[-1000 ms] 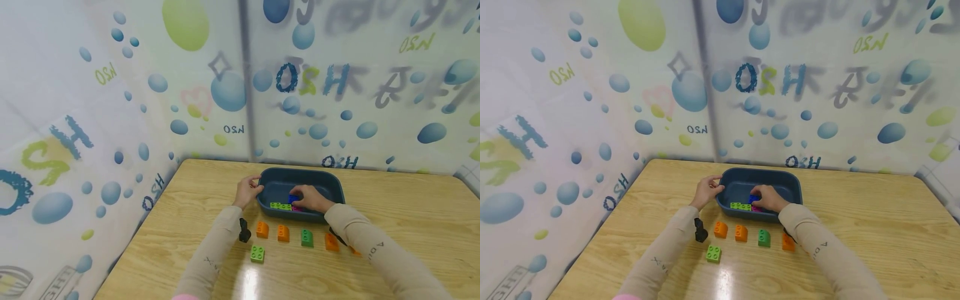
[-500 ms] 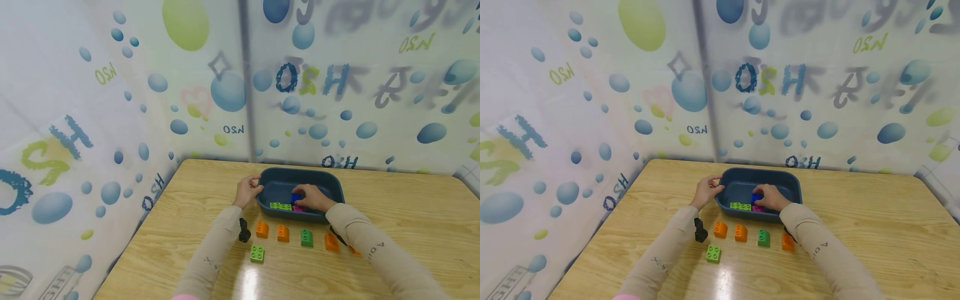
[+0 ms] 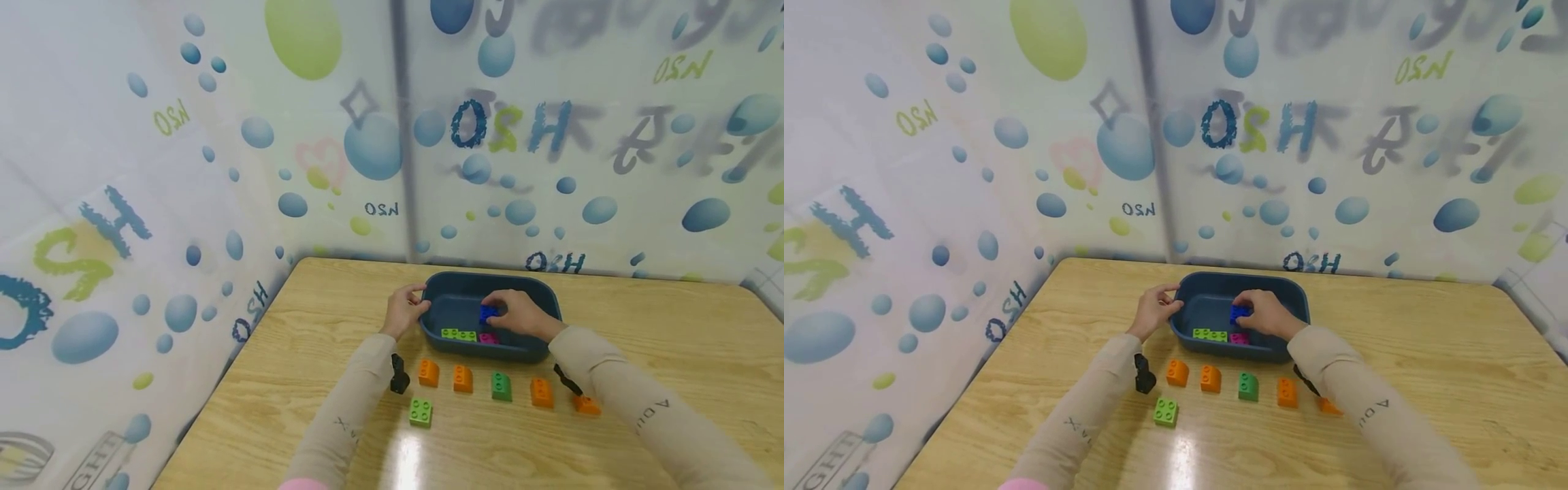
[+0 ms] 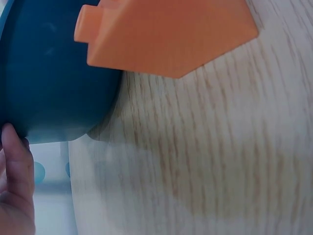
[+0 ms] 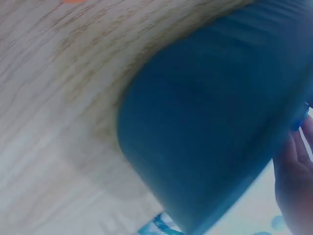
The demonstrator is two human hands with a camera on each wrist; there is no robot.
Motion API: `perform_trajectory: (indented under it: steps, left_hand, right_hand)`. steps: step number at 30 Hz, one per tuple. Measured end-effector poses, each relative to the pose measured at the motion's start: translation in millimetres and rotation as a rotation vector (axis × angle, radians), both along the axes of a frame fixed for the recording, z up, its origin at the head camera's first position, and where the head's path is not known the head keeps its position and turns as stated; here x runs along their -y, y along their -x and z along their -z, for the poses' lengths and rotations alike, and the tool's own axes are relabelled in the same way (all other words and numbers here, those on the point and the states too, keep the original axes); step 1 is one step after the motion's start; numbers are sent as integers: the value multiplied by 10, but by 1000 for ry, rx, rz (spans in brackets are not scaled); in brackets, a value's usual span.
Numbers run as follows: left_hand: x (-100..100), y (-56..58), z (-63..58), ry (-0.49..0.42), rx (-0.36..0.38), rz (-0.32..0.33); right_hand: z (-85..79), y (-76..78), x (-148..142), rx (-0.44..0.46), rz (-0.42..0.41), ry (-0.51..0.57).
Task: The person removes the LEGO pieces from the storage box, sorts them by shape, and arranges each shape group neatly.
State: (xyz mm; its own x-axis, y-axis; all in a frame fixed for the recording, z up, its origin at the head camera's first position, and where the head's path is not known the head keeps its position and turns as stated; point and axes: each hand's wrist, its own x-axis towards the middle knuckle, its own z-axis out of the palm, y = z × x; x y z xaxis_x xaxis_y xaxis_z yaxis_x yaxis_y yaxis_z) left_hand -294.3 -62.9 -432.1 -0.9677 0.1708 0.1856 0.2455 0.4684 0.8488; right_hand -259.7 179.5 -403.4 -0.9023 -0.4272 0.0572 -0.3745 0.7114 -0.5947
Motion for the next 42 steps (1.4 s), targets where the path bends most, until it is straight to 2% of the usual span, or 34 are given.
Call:
perform_trajectory:
  steps: [7, 13, 20, 25, 28, 35, 36, 42]
  left_hand:
    - [11, 16, -4, -8, 3, 7]
    - [15, 10, -10, -11, 9, 9]
    - [31, -1, -8, -25, 3, 7]
    - [28, -6, 5, -4, -22, 4]
    - [18, -11, 3, 6, -28, 4]
    - [7, 7, 12, -1, -30, -5]
    - [10, 6, 15, -6, -30, -3]
    - [6, 5, 8, -30, -3, 16]
  right_hand:
    - [-205, -138, -9, 13, -32, 52]
    - [-312, -270, 38, 36, -63, 99]
    - [-345, -534, 194, 20, -175, 156]
    - [-268, -742, 326, 6, -283, 126]
    - [-190, -842, 388, 32, -330, 139]
    - [-8, -990, 509, 132, -318, 197]
    - [30, -1008, 524, 146, -311, 181]
    - [267, -1096, 586, 99, -290, 43]
